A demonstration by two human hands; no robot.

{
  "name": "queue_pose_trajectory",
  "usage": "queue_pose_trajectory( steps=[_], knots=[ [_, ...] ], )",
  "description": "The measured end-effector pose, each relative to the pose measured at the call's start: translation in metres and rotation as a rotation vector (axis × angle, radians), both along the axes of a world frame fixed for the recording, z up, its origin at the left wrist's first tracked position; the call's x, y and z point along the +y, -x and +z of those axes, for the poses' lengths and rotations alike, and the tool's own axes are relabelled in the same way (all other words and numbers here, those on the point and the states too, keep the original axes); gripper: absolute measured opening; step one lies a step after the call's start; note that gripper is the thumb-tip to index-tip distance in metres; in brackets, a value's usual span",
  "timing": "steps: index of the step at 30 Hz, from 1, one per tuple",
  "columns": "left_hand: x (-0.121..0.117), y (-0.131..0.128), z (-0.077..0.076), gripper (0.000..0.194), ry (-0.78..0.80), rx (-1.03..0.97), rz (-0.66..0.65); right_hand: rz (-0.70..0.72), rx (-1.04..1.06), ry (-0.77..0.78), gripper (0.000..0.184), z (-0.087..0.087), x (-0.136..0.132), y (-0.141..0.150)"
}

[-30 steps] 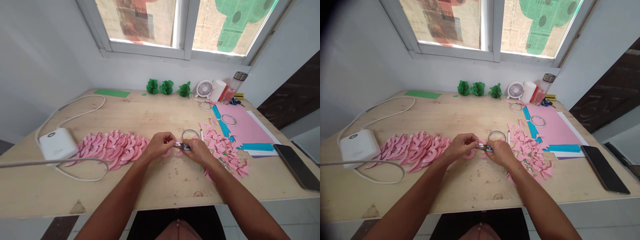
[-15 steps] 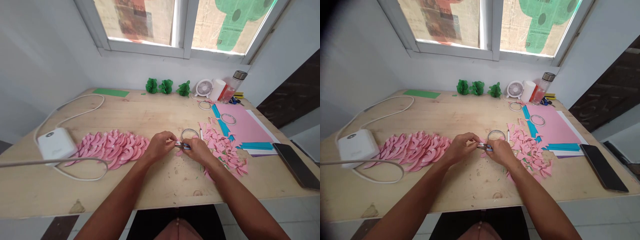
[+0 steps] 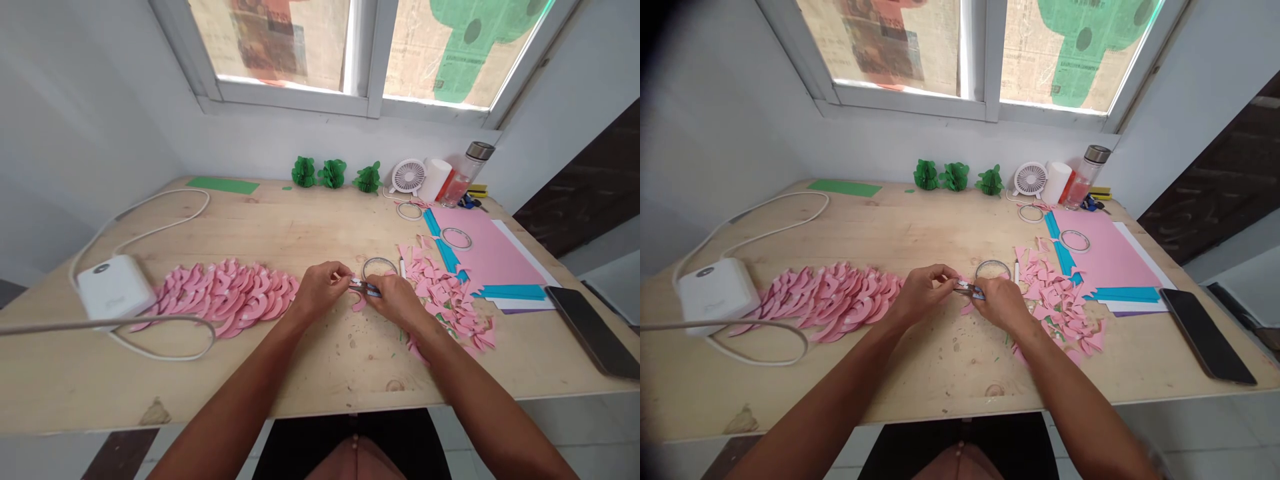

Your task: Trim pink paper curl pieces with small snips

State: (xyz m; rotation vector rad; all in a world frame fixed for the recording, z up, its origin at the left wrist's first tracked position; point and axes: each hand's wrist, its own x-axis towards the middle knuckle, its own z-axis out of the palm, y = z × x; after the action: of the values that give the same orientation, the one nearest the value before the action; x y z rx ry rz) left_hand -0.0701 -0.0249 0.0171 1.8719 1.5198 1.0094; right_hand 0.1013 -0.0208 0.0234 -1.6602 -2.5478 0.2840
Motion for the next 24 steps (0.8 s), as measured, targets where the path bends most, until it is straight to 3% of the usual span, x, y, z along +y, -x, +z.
queue_pose_trajectory(
  steps=[5,10,16,20,24],
  knots=[
    [0.002,0.004,0.000,0.014,0.062,-0.140,0.042,0.000,-0.011,-0.002,0.029,-0.001,0.001,0.000],
    [0.005,0.007,0.000,0.019,0.202,-0.467,0.067,-0.020,0.106,-0.015,0.024,-0.003,0.003,-0.004],
    [0.002,0.005,0.004,0.028,0.392,-0.837,0.045,-0.070,0.596,0.044,0.023,-0.005,0.010,-0.010],
    [-0.002,-0.001,0.005,0.028,0.450,-0.854,-0.004,-0.086,0.925,0.183,0.024,-0.005,0.009,-0.006],
    [-0.004,-0.009,0.004,0.026,0.430,-0.824,-0.020,-0.095,1.031,0.322,0.027,-0.003,0.004,0.001]
  ],
)
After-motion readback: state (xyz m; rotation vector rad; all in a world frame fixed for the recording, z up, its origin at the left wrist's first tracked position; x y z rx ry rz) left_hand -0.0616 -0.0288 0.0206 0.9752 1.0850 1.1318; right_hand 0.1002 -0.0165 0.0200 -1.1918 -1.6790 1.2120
